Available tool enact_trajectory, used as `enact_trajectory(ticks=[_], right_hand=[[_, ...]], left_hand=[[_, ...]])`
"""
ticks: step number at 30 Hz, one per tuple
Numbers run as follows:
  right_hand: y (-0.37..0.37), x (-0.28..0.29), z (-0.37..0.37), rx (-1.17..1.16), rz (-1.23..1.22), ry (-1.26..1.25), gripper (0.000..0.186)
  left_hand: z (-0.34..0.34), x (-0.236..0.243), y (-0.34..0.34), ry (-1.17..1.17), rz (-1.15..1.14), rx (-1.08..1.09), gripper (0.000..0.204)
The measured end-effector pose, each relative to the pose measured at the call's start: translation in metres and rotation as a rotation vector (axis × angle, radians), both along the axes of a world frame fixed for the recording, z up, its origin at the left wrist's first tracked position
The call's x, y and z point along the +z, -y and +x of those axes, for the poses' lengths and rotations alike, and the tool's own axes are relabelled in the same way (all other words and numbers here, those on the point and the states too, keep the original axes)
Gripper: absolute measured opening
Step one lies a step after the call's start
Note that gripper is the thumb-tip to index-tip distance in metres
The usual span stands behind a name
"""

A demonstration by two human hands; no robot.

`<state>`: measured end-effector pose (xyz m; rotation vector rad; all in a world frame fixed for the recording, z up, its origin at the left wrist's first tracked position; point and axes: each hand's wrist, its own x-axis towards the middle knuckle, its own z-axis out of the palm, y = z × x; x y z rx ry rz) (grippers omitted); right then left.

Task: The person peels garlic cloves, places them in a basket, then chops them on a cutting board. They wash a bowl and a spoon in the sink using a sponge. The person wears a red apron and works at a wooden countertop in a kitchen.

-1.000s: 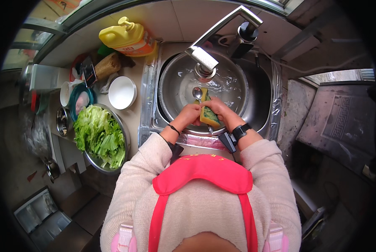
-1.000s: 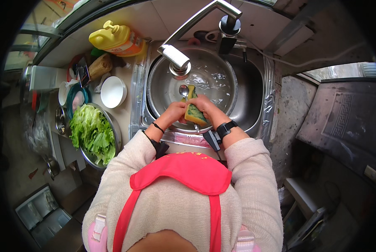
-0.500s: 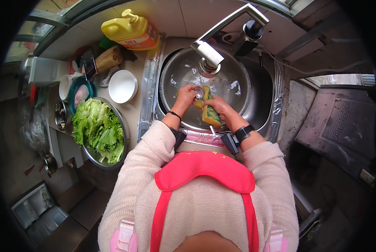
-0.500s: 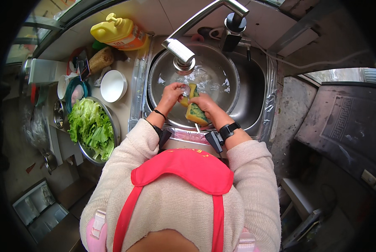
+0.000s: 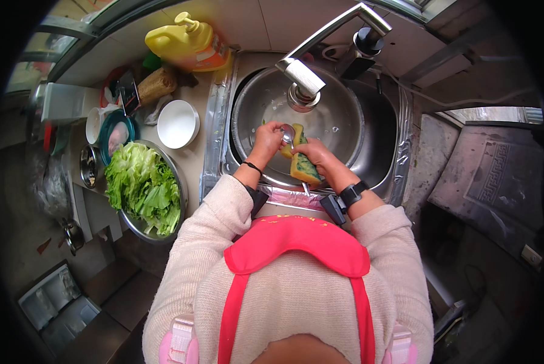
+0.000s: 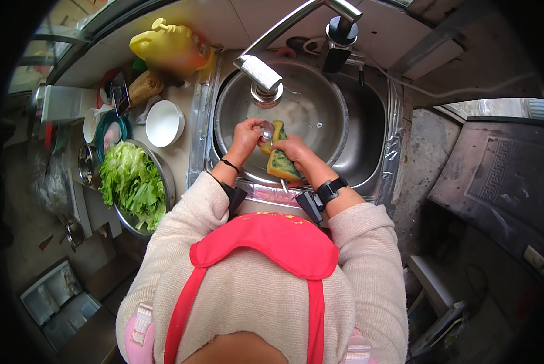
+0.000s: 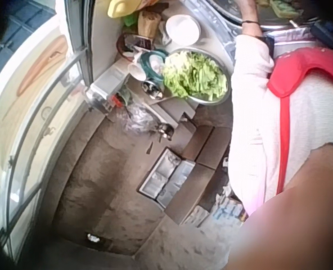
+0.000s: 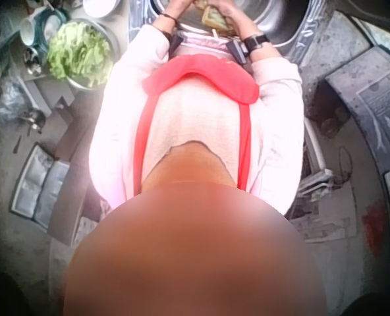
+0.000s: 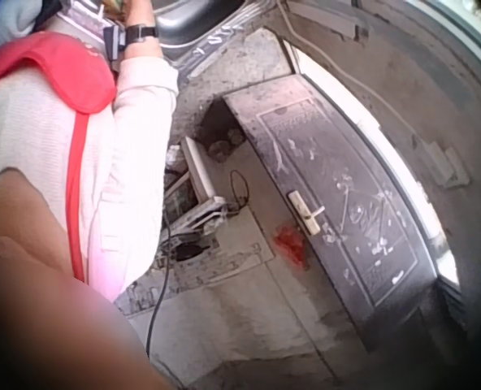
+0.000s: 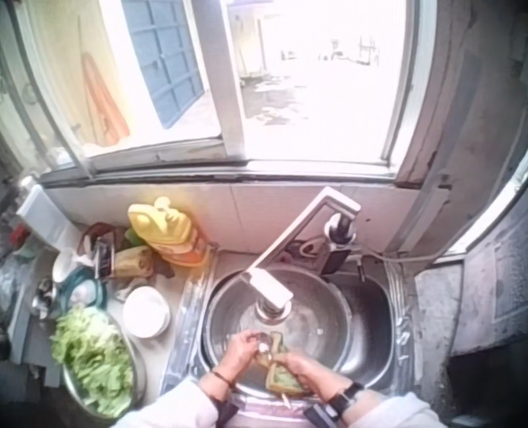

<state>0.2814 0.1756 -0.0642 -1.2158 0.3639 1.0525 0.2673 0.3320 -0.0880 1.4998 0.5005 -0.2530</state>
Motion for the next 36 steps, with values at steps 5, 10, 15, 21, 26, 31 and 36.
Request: enact_trajectory(ticks=[5, 10, 15, 21, 26, 31, 36], right_hand=[[-0.003, 0.005, 0.000, -0.002, -0.029, -0.006, 0.028], [-0.002, 0.006, 0.000, 0.010, -0.058, -0.004, 0.023], [-0.002, 0.000, -0.002, 0.006, -0.034, -0.012, 0.028], [-0.001, -0.005, -0.003, 0.032, -0.032, -0.030, 0.027], [-0.001, -0.001, -0.004, 0.042, -0.049, -0.015, 0.027], [-0.003, 0.001, -0.005, 0.046, -0.044, -0.013, 0.029], [-0.003, 0.001, -0.003, 0.031, -0.032, -0.010, 0.029]], left_hand=[[0.000, 0.003, -0.002, -0.013, 0.002, -0.003, 0.020], [-0.002, 0.000, -0.002, 0.030, -0.005, -0.011, 0.017], [-0.001, 0.003, -0.002, -0.034, 0.049, -0.029, 0.019], [0.000, 0.005, -0.005, -0.034, -0.056, -0.057, 0.015], [0.000, 0.006, -0.007, -0.049, -0.048, -0.076, 0.011], [0.002, 0.009, -0.004, -0.062, 0.048, -0.076, 0.009], [-0.001, 0.007, 0.002, 0.019, -0.013, 0.005, 0.009]])
